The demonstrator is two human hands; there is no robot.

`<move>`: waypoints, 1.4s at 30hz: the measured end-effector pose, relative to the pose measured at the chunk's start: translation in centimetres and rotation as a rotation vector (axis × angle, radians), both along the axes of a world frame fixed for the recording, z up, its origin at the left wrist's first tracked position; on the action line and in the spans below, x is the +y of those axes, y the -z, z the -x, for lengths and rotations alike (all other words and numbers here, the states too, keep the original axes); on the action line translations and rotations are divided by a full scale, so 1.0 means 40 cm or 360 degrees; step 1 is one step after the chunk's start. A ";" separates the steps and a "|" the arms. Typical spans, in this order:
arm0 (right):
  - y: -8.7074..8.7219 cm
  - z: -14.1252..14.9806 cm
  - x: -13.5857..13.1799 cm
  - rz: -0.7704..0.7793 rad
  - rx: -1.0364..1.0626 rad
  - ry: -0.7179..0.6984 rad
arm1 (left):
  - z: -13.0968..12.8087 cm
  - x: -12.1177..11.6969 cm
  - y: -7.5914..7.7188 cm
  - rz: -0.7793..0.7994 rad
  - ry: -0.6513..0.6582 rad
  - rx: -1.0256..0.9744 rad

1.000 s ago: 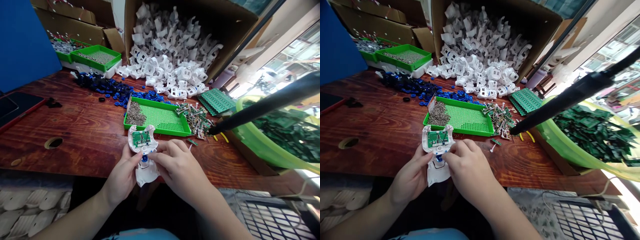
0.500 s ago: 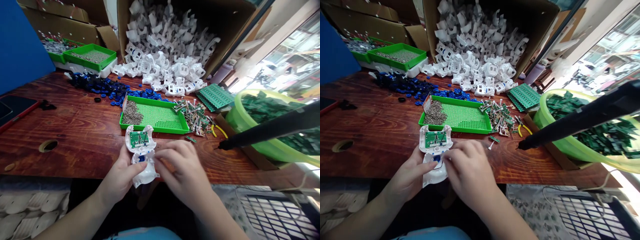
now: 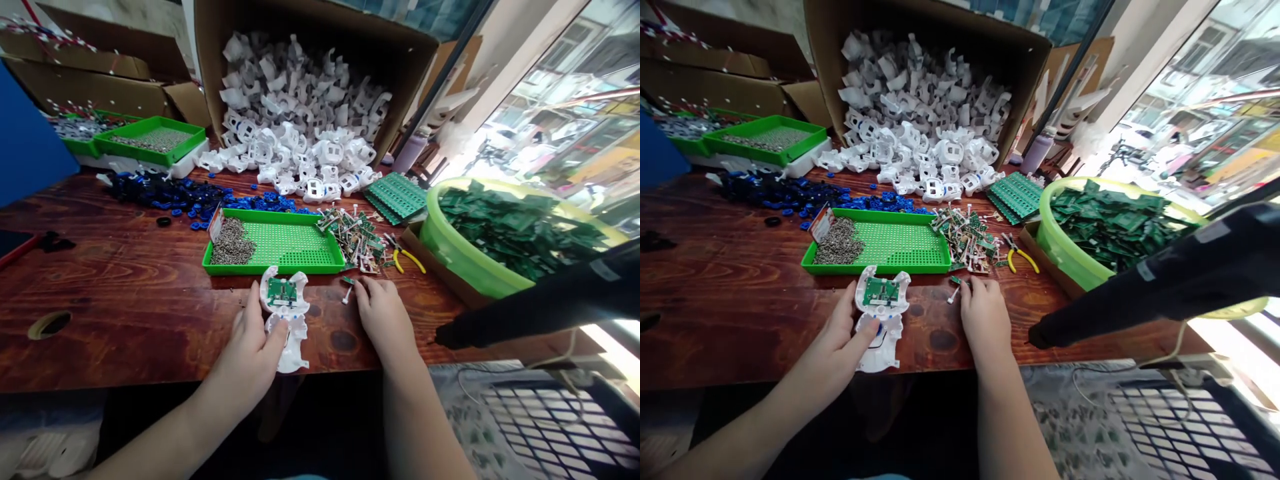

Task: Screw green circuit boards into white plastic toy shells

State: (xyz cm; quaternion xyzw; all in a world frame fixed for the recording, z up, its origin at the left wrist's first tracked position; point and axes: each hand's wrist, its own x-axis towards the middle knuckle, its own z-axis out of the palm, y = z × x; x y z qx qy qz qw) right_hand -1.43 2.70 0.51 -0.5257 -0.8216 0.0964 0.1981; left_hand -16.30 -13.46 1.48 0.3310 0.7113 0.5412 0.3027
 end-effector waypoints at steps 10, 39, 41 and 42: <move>-0.014 -0.044 -0.066 0.0128 0.0464 -0.0367 | -0.012 -0.015 0.004 -0.0049 -0.0243 0.0483; -0.080 -0.046 -0.267 0.0571 0.0924 -0.1564 | 0.013 -0.199 -0.096 -0.0406 0.0884 0.1405; -0.073 -0.042 -0.262 0.0455 0.0858 -0.1582 | 0.017 -0.197 -0.098 -0.0389 0.0867 0.1340; -0.067 -0.041 -0.261 0.0365 0.0843 -0.1569 | 0.018 -0.196 -0.099 -0.0387 0.0852 0.1311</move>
